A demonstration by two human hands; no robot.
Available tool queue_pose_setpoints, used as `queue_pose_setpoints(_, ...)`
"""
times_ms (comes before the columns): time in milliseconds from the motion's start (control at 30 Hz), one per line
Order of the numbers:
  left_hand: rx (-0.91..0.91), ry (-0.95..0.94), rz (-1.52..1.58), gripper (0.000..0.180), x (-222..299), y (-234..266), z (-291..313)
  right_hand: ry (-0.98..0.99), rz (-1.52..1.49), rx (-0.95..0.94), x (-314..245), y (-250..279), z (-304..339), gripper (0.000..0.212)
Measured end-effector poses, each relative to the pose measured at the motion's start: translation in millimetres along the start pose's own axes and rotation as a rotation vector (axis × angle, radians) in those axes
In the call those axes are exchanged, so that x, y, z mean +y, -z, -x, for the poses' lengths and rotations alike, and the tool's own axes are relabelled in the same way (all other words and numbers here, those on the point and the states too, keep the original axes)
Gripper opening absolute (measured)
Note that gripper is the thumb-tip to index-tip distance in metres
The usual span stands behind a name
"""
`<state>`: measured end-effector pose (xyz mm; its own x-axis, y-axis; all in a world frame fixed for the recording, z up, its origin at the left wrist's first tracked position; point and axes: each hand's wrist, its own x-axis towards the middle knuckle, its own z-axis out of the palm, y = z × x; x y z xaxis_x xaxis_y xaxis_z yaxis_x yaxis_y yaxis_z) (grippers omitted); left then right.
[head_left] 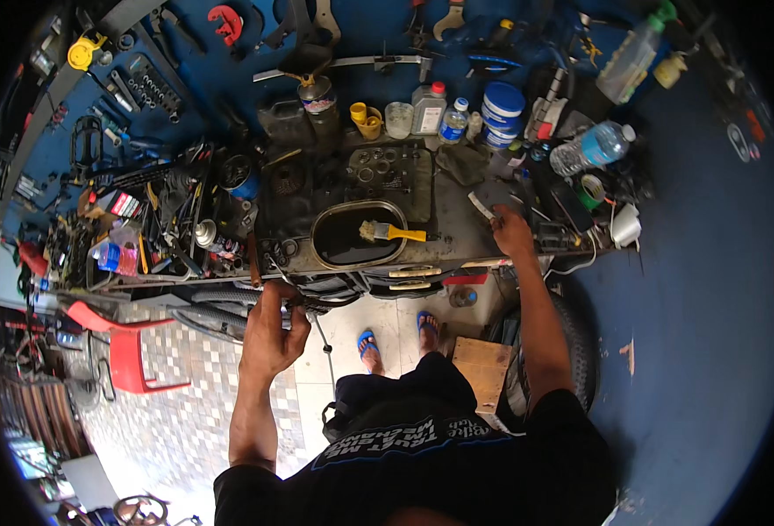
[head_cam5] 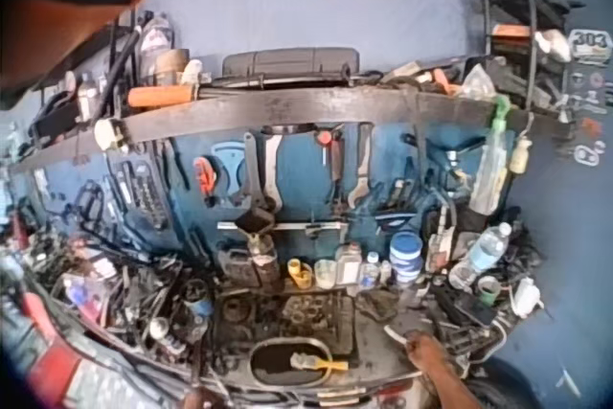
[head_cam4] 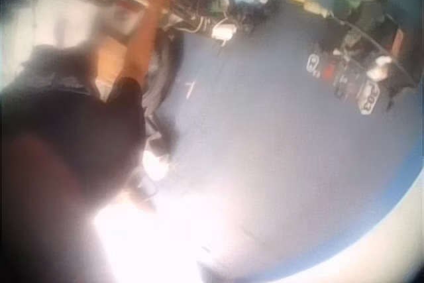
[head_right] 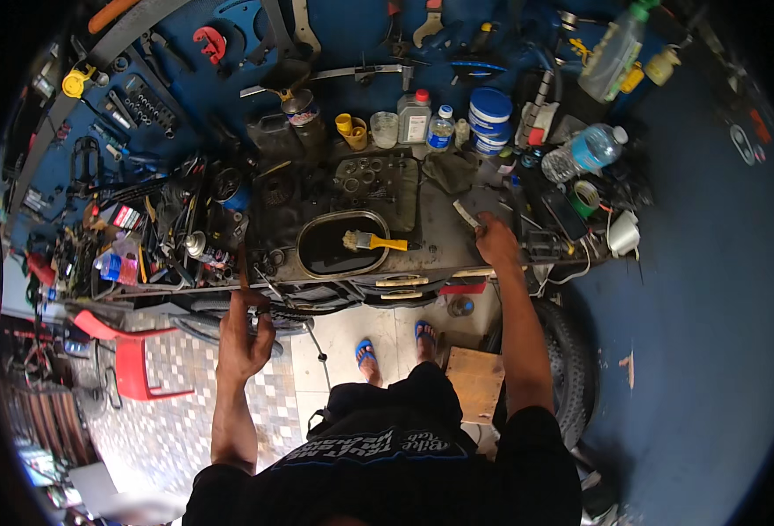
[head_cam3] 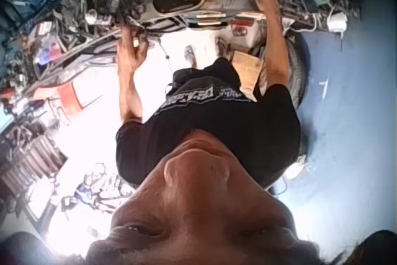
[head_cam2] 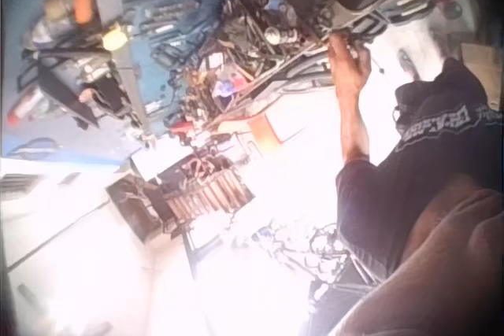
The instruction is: The person sits on the floor and scrubs a bicycle chain with a brush. Then the person stands at a workbench and continues scrubbing the chain in a metal tray with a brush.
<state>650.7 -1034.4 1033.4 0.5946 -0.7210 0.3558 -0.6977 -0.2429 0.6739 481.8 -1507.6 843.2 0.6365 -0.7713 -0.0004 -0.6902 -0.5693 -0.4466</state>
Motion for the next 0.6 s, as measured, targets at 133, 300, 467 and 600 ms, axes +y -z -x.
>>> queue_pose_setpoints(133,-0.002,0.074,-0.004,0.024,14,-34,-7,0.181,0.189,0.028,-2,7,-15,0.036)
queue_pose_setpoints(300,0.01,0.024,-0.005,0.03,22,-71,-22,0.519,-0.233,0.006,-65,18,3,0.038)
queue_pose_setpoints(467,-0.016,0.035,0.01,0.028,27,-92,-38,0.879,-0.666,-0.607,-157,12,59,0.047)
queue_pose_setpoints(600,-0.043,0.051,0.071,0.026,32,-86,-48,0.856,-0.61,-0.701,-170,-15,83,0.046)
